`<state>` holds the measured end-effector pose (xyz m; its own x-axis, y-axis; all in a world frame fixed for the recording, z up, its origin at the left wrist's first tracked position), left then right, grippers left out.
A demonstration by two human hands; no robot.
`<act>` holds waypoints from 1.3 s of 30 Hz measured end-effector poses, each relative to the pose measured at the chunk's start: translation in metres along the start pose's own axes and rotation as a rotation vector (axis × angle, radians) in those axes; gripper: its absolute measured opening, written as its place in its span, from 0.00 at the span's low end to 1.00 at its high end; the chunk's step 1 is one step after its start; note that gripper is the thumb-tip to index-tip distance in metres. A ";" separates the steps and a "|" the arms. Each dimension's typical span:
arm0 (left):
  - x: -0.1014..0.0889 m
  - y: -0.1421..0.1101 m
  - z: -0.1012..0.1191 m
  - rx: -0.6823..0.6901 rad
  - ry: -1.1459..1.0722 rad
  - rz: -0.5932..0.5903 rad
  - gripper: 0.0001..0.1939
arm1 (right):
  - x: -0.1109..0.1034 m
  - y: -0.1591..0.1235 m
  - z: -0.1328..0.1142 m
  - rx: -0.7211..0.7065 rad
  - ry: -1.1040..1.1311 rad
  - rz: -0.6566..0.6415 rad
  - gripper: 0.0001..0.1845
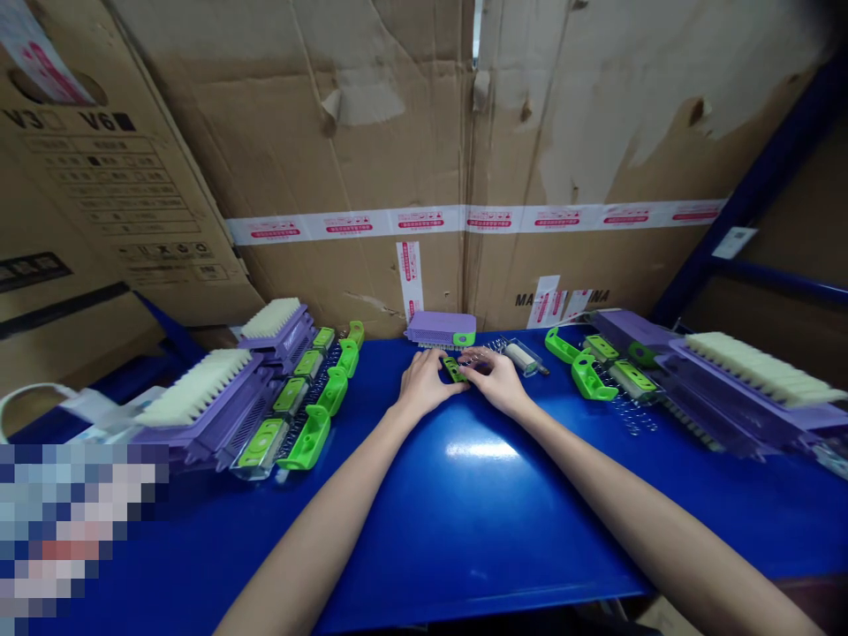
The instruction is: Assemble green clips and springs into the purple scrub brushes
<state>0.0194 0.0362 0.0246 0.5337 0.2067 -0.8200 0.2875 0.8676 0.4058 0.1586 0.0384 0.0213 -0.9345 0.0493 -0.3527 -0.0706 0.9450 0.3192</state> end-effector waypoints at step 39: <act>-0.001 -0.003 -0.004 0.099 0.202 -0.012 0.17 | 0.005 -0.012 -0.015 -0.146 -0.943 -0.006 0.15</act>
Point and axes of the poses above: each hand's wrist, its own y-axis towards the middle knuckle, its own x-axis out of the palm, z = x × y, the point moved 7 cm from there along y, towards the middle knuckle, and after that the axes turned 9 degrees about x, right-handed, at the moved point
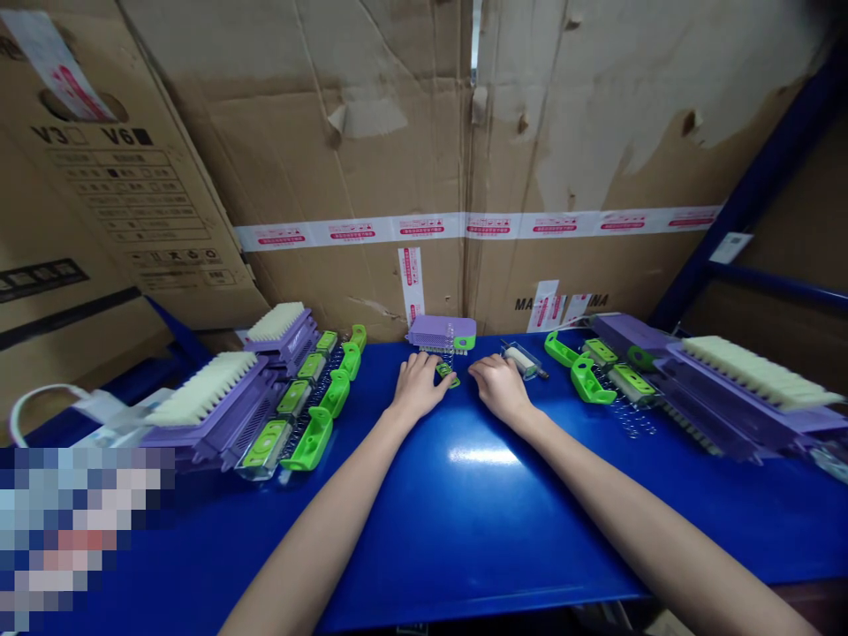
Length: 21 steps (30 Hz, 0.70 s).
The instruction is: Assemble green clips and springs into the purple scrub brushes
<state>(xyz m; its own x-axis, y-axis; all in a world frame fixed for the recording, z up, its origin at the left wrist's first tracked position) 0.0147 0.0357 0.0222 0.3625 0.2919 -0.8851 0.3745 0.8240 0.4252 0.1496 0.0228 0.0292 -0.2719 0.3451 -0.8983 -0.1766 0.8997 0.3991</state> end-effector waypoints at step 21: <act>0.001 0.000 -0.046 -0.297 -0.547 0.255 0.54 | 0.002 -0.001 0.007 0.069 0.100 -0.025 0.18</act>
Point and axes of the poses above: each hand's wrist, its own y-axis towards the middle knuckle, its own x-axis out of the palm, z = x × y, the point moved 7 cm from there along y, towards the middle knuckle, and after that the axes turned 9 degrees about x, right-handed, at the moved point
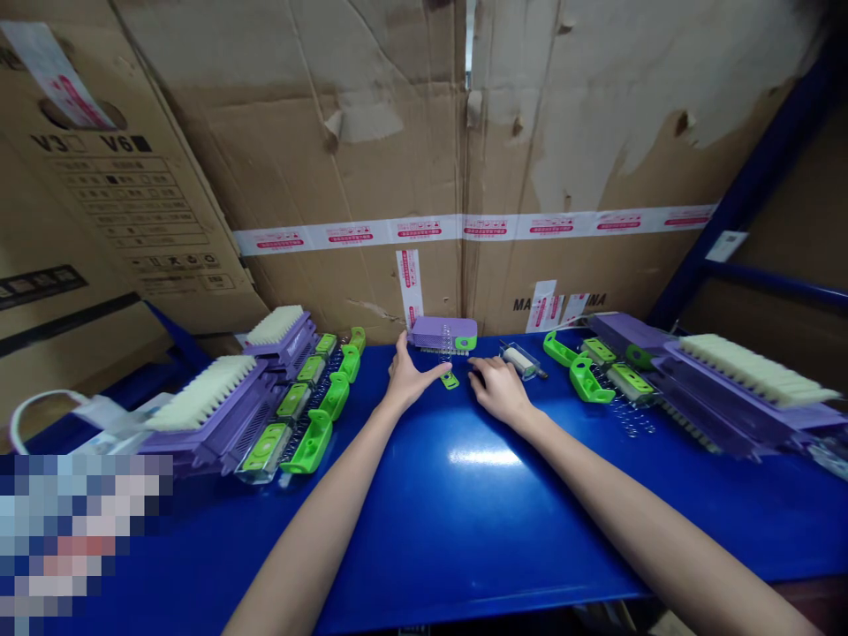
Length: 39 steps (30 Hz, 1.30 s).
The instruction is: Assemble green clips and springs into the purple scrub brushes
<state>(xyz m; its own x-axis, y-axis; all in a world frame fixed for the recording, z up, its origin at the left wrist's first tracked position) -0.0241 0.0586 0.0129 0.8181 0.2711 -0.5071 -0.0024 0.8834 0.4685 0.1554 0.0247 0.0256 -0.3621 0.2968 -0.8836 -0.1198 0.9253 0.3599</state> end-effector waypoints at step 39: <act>-0.025 -0.005 0.002 -0.200 0.505 0.093 0.09 | 0.001 -0.002 -0.007 -0.154 0.116 0.014 0.20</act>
Point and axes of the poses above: each hand's wrist, its own y-axis towards the middle knuckle, its own x-axis out of the palm, z = x × y, the point moved 7 cm from there along y, towards the middle knuckle, and after that the axes turned 9 degrees about x, right-handed, at the moved point
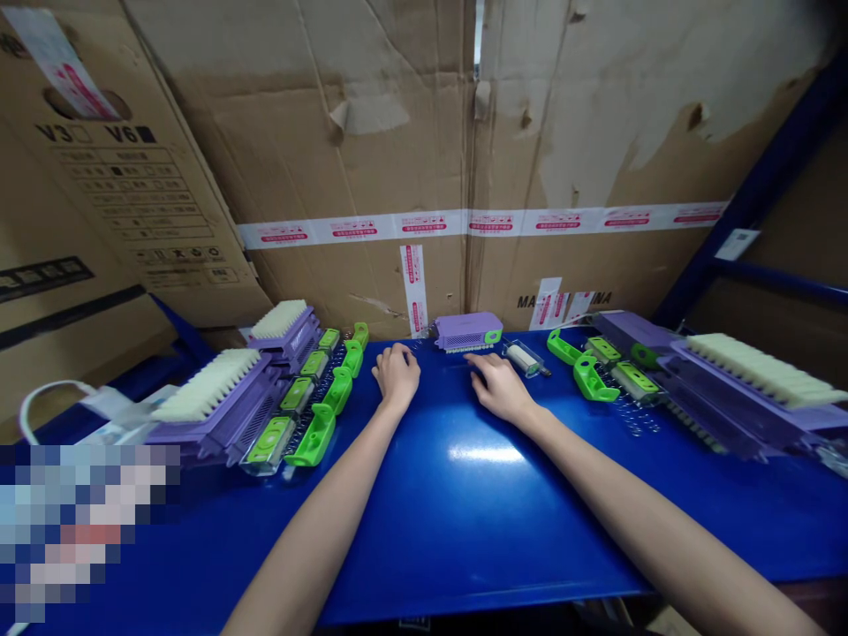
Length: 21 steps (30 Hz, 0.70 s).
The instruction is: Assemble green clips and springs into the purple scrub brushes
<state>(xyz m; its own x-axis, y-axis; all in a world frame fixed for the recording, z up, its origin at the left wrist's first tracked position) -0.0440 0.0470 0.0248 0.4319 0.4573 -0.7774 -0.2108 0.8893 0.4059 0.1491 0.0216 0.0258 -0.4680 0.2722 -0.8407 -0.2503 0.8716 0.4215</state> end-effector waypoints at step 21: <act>-0.007 -0.002 -0.004 -0.030 -0.008 0.076 0.13 | 0.000 -0.001 0.000 -0.006 -0.001 0.004 0.20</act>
<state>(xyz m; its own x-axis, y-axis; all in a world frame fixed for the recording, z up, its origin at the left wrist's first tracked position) -0.0504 0.0423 0.0270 0.4209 0.5235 -0.7408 -0.2693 0.8520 0.4490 0.1490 0.0208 0.0256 -0.4678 0.2761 -0.8396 -0.2535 0.8681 0.4268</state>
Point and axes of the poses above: each hand's wrist, its own y-axis towards the middle knuckle, its own x-axis out of the palm, z = x × y, the point moved 7 cm from there along y, towards the middle knuckle, and after that the axes turned 9 degrees about x, right-handed, at the moved point
